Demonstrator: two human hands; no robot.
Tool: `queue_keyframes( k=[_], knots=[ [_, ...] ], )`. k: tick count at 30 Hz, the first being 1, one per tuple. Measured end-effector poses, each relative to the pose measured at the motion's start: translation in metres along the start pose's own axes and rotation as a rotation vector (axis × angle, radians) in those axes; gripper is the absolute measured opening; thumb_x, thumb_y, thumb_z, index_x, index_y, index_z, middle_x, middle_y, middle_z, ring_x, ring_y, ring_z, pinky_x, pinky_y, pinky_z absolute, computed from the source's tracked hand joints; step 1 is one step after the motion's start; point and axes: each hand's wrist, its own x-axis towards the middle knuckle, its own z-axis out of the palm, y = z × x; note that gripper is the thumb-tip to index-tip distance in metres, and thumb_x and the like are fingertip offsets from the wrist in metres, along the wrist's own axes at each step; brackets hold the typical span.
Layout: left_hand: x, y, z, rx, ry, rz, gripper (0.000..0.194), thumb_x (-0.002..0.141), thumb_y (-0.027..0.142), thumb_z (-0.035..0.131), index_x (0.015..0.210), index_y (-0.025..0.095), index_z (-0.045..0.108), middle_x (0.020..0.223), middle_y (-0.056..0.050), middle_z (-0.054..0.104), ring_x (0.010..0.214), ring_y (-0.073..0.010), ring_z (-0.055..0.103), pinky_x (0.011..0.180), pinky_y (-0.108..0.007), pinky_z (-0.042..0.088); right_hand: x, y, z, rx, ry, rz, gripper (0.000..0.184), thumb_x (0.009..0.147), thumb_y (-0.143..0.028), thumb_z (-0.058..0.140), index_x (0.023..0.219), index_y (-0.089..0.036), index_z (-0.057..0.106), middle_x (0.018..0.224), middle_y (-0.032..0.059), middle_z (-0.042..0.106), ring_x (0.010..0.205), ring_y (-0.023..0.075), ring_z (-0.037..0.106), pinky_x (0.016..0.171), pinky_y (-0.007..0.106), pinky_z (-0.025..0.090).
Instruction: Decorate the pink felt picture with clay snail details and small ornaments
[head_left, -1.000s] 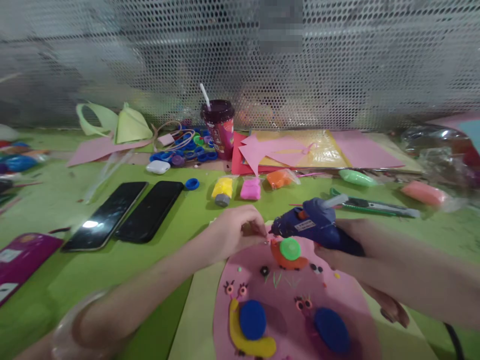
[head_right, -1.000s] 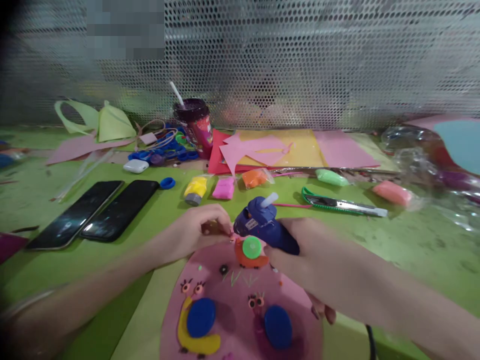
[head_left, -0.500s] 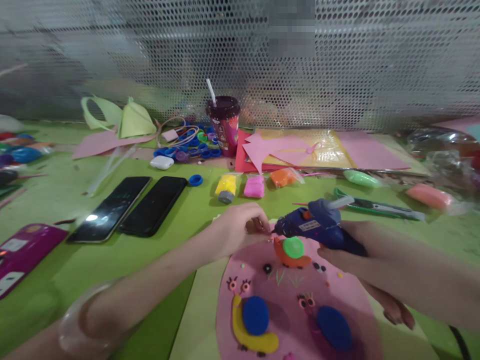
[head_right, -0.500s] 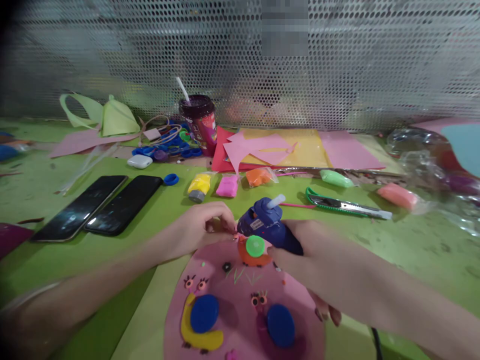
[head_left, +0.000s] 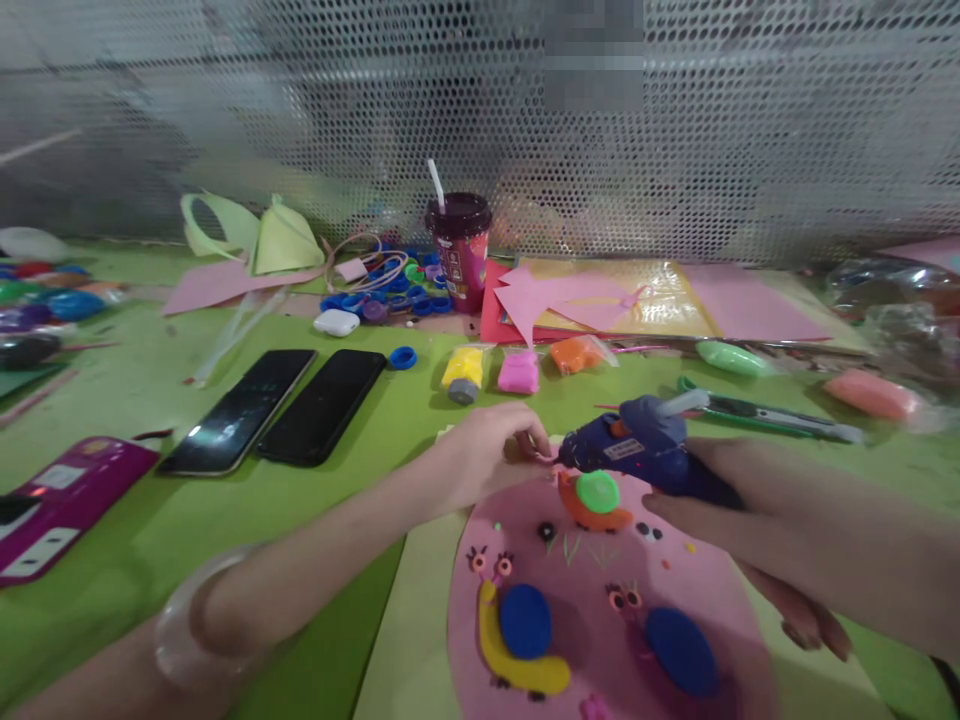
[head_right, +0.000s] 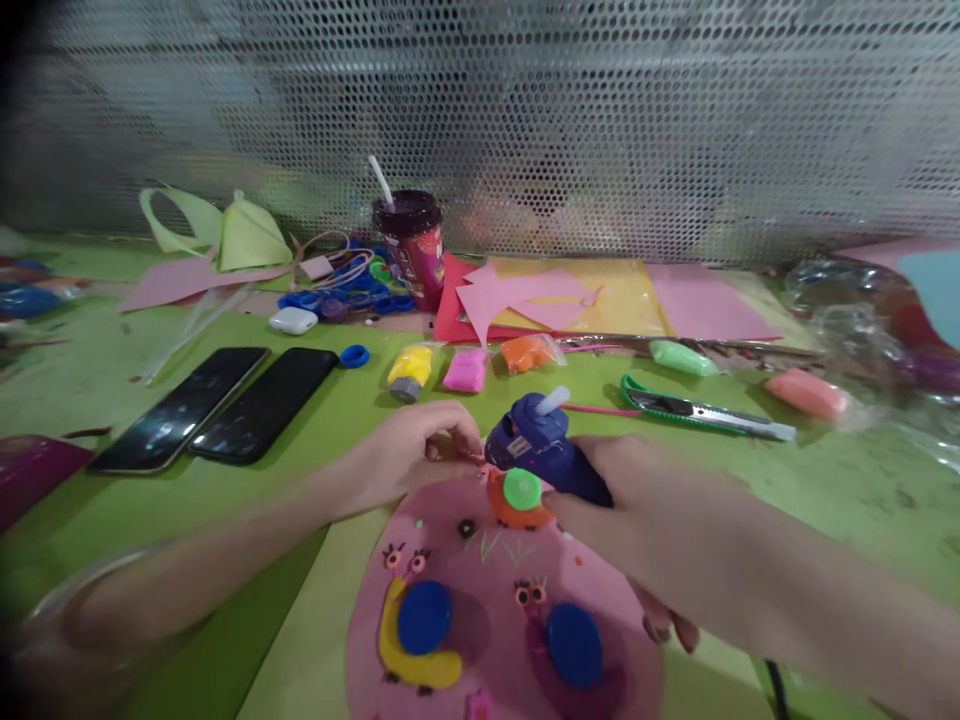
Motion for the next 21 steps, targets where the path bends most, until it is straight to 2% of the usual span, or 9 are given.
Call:
queue_keyframes(
  k=[3,7,11,16,21],
  knots=[
    [0.000,0.000,0.001,-0.008,0.003,0.012,0.009,0.072,0.015,0.064,0.076,0.013,0.056,0.079,-0.003,0.061,0.068,-0.0116,0.057,0.057,-0.021,0.042,-0.005,-0.012,-0.003,-0.004,0.003,0.035,0.017,0.085,-0.037,0.039,0.076,-0.024,0.046,0.033,-0.0037,0.044,0.030,0.0117,0.044,0.027,0.016,0.032],
    [0.001,0.001,0.002,-0.040,0.008,-0.015,0.010,0.071,0.014,0.064,0.073,0.014,0.055,0.075,-0.002,0.062,0.065,-0.0107,0.056,0.055,-0.020,0.041,-0.011,-0.025,-0.008,-0.078,-0.030,0.082,0.014,0.087,-0.033,0.038,0.081,-0.024,0.046,0.029,-0.0056,0.041,0.027,0.0098,0.038,0.027,0.015,0.030],
    [0.002,0.002,0.003,-0.058,0.022,-0.065,0.013,0.069,0.013,0.066,0.072,0.014,0.053,0.066,0.001,0.059,0.059,-0.0095,0.055,0.052,-0.020,0.040,-0.011,-0.029,-0.013,-0.154,-0.039,0.054,0.017,0.086,-0.039,0.037,0.082,-0.023,0.044,0.032,-0.0051,0.047,0.028,0.0102,0.042,0.028,0.015,0.031],
    [0.003,-0.005,0.003,-0.013,0.009,-0.047,0.017,0.066,0.020,0.069,0.073,0.015,0.054,0.067,0.001,0.056,0.059,-0.0110,0.052,0.052,-0.022,0.039,-0.017,-0.038,-0.018,-0.292,-0.055,-0.052,0.033,0.084,-0.048,0.038,0.069,-0.019,0.042,0.035,-0.0011,0.052,0.029,0.0103,0.047,0.032,0.015,0.035],
    [0.004,-0.015,0.003,-0.008,0.010,0.012,0.020,0.067,0.027,0.069,0.077,0.016,0.055,0.071,0.000,0.057,0.064,-0.0125,0.054,0.054,-0.023,0.040,-0.024,-0.043,-0.019,-0.262,-0.057,-0.115,0.024,0.083,-0.037,0.037,0.090,-0.018,0.049,0.035,-0.0027,0.051,0.028,0.0100,0.045,0.028,0.013,0.029]
  ],
)
